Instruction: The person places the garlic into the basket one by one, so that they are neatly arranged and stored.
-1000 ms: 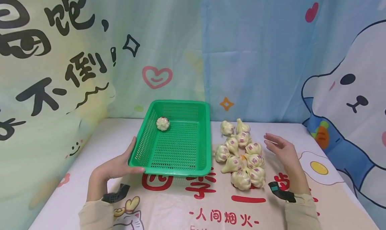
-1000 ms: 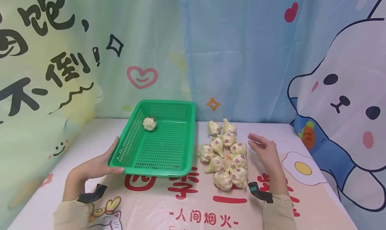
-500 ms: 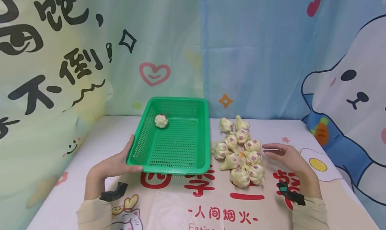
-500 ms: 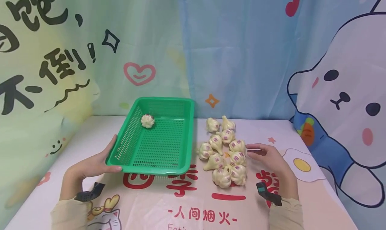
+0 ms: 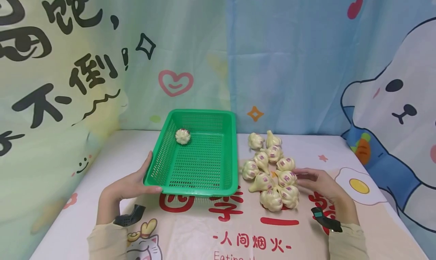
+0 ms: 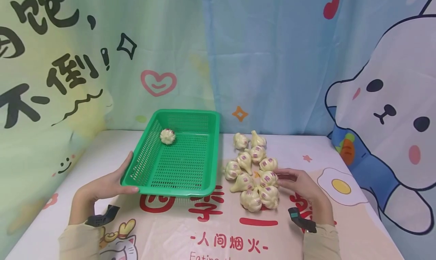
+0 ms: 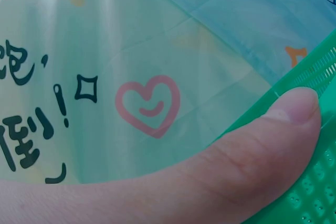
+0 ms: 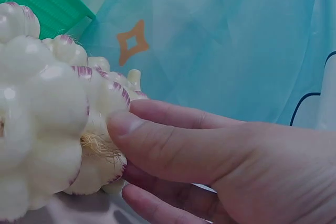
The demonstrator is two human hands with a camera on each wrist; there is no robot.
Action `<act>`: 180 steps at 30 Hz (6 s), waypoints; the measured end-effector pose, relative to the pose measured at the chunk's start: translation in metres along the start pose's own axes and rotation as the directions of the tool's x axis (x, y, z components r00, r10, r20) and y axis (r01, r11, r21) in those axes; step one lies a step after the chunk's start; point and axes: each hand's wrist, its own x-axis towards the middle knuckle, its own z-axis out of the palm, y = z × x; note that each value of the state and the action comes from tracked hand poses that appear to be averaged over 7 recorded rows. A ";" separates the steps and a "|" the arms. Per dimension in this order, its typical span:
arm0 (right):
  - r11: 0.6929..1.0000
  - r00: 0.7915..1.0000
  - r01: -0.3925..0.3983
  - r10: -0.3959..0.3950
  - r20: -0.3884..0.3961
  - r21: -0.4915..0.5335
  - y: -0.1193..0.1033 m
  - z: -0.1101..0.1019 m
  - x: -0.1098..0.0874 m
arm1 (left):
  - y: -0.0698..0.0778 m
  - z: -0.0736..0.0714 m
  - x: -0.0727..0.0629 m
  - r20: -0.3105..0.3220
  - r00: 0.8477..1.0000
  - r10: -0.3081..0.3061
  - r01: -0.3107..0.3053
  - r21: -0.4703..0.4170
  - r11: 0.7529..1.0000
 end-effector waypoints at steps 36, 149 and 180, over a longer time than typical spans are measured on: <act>0.998 0.997 -0.018 0.022 0.074 -0.057 -0.007 0.002 0.009 | -0.003 0.000 0.001 0.005 1.000 0.031 -0.031 -0.012 0.999; 1.000 0.982 0.004 0.000 -0.189 0.022 -0.077 0.006 0.004 | 0.000 0.000 0.002 0.013 1.000 0.014 -0.014 0.003 1.000; 0.992 0.984 0.118 -0.112 -0.141 0.034 -0.107 0.040 0.018 | -0.001 -0.002 0.001 0.010 1.000 0.005 -0.005 -0.001 1.000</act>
